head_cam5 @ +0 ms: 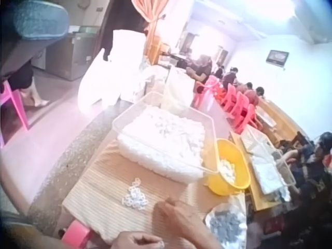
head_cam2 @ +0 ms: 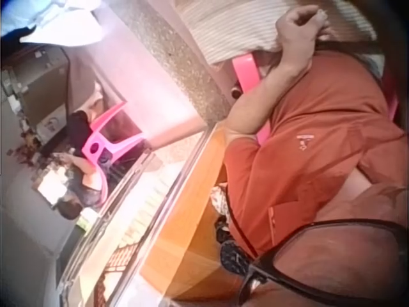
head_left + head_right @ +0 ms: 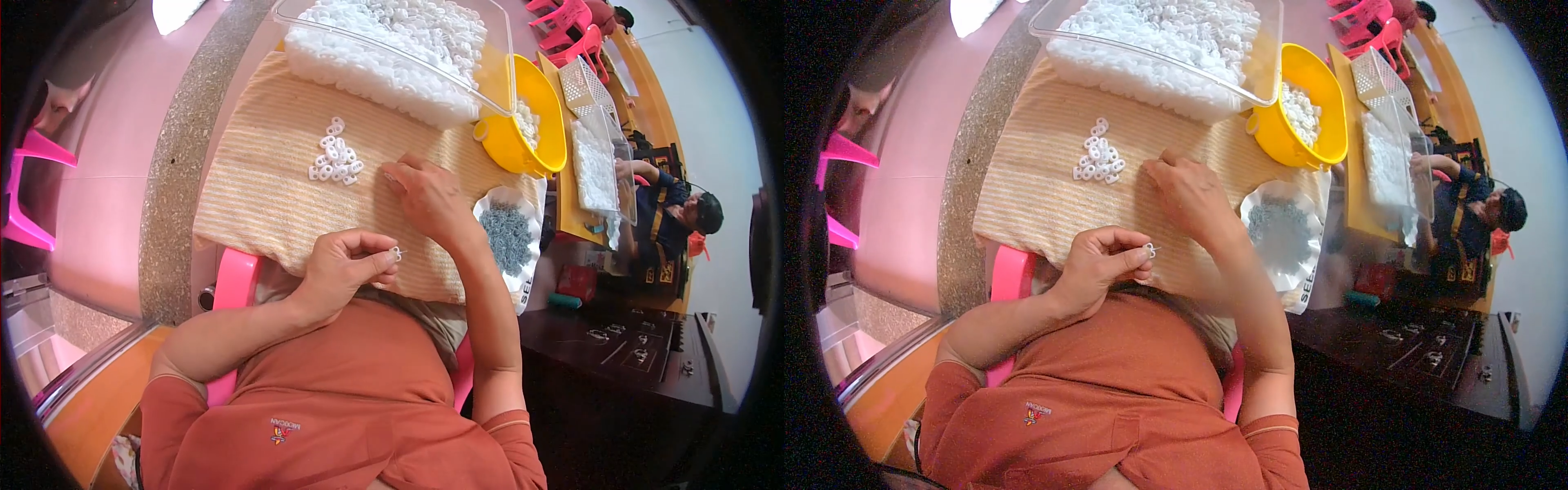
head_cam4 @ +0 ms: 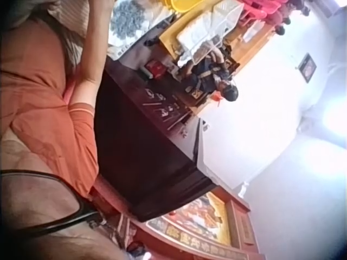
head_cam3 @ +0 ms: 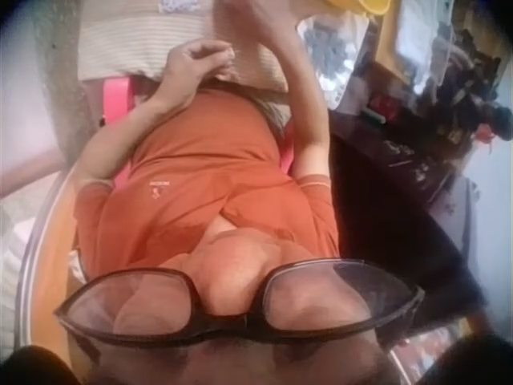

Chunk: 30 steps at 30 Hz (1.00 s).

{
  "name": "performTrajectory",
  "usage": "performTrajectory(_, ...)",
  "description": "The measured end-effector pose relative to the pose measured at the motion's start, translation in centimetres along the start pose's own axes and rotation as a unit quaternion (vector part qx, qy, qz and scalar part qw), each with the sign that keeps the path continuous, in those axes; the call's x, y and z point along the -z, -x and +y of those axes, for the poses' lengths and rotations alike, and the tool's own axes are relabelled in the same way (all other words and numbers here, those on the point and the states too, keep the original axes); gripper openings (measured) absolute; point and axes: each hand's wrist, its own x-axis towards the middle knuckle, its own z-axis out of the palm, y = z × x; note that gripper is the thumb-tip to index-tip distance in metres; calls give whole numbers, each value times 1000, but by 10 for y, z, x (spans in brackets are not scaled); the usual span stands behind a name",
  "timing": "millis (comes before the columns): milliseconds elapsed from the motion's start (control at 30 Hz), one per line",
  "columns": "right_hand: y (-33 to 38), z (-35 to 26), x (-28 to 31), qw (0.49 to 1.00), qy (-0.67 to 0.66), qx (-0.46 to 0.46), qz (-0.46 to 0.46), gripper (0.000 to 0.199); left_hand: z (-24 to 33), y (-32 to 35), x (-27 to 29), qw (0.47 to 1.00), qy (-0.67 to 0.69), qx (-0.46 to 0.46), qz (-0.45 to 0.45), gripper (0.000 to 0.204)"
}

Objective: The recorder is assembling small white plastic components by inserting tiny grey beads into them at a workbench.

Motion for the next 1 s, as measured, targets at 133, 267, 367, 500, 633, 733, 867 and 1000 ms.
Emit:
performTrajectory(133,4,0,4,999,-2,-11,-34,18,-1,0,0,1000,-2,-2,-5,15)
performTrajectory(267,22,4,3,994,-96,-37,28,21,4,1,-1,1000,-2,-4,-2,16)
performTrajectory(367,41,8,1,972,-217,-88,20,26,7,2,-1,1000,6,-4,2,15)
performTrajectory(500,65,2,-2,903,-396,-164,33,27,8,1,0,1000,1,9,6,14)
performTrajectory(633,83,-4,-7,814,-542,-204,44,29,7,0,-1,1000,-17,10,14,15)
performTrajectory(733,90,-9,-7,797,-567,-206,37,29,7,1,-3,1000,-22,8,20,15)
performTrajectory(867,94,-12,-9,762,-614,-205,32,29,6,0,-1,1000,-20,5,3,16)
performTrajectory(1000,94,-13,-12,765,-615,-190,33,27,4,-1,0,1000,-13,8,4,17)
